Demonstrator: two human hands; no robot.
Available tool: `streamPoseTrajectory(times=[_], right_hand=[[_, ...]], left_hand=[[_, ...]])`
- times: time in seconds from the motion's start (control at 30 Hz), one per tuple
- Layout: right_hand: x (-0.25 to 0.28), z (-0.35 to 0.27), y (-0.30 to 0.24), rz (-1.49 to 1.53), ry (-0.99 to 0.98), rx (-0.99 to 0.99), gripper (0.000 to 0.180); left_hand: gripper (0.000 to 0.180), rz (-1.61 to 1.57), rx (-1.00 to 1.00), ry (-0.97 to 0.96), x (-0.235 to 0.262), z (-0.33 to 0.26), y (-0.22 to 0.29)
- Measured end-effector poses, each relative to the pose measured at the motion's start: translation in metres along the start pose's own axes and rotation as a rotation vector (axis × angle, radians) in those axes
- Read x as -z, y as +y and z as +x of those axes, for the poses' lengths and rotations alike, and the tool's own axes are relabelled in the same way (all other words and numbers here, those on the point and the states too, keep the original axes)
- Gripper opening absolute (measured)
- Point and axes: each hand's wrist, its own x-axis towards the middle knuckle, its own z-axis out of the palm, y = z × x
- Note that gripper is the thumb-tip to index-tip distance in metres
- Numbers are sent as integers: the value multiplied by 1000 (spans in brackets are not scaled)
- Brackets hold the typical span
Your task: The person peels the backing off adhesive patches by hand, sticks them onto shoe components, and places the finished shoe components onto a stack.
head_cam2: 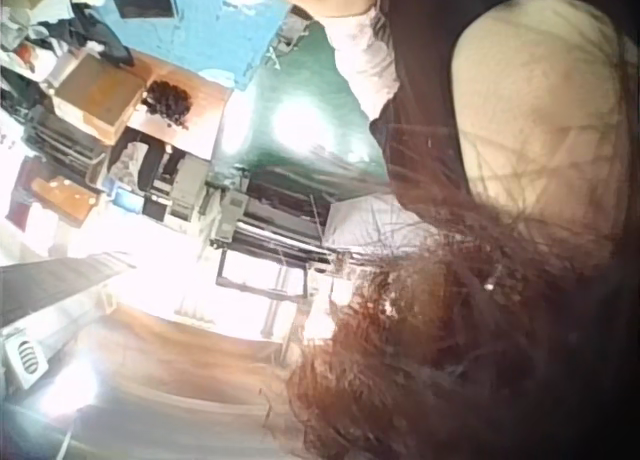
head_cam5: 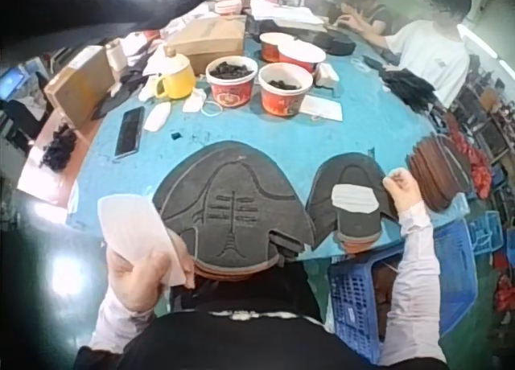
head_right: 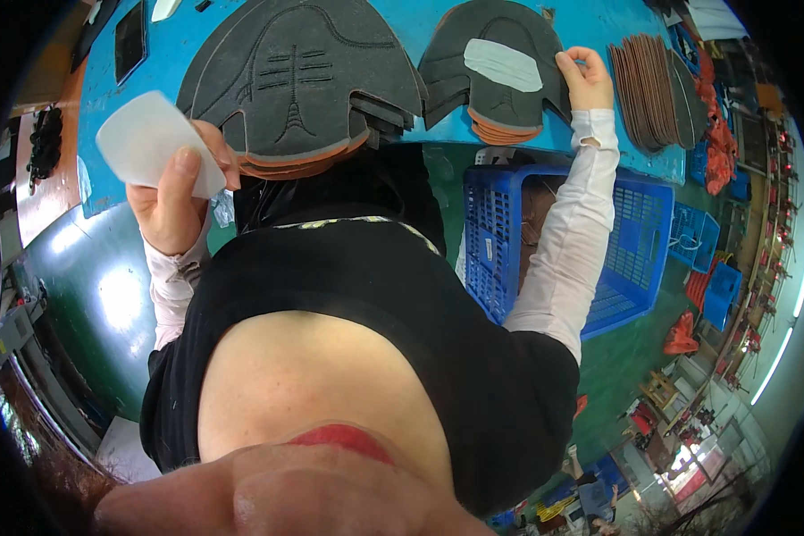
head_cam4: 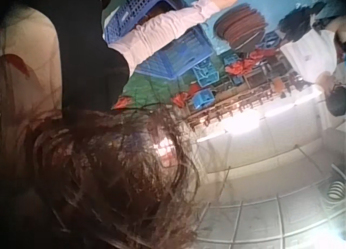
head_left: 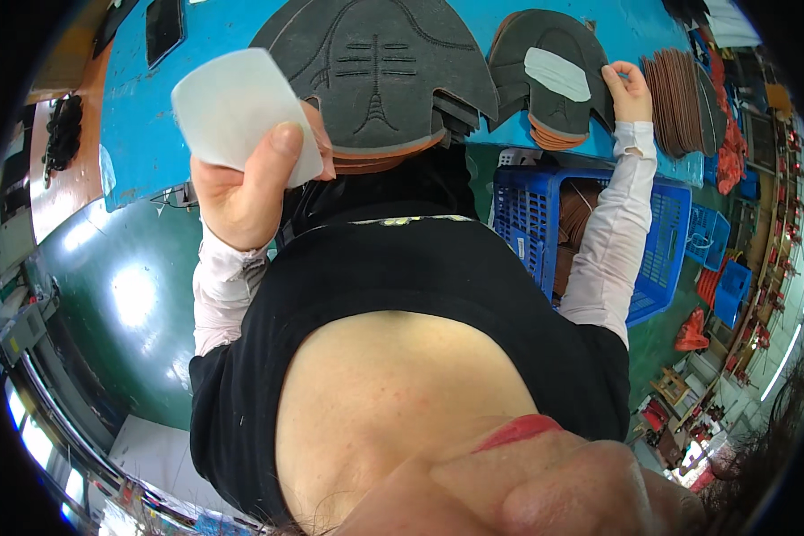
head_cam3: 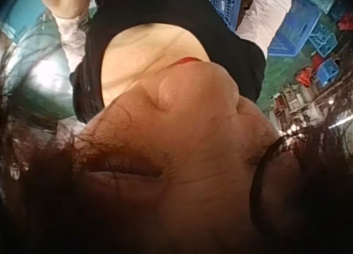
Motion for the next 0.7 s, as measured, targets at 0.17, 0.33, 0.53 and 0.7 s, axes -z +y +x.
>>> streamPoseTrajectory(times=[0.17,0.33,0.53,0.7], right_hand=[[7,3,-5,-37,-72,-51,16],[-26,-22,-104,-183,263,133,30],[-138,-98,-256,564,-524,239,20],[-166,-99,-268,459,-563,213,15]], left_hand=[[17,-2,171,-50,2,4,-4],[22,-99,349,-90,-6,14,1],[20,-42,353,-117,-5,11,4],[24,46,358,-161,17,0,5]])
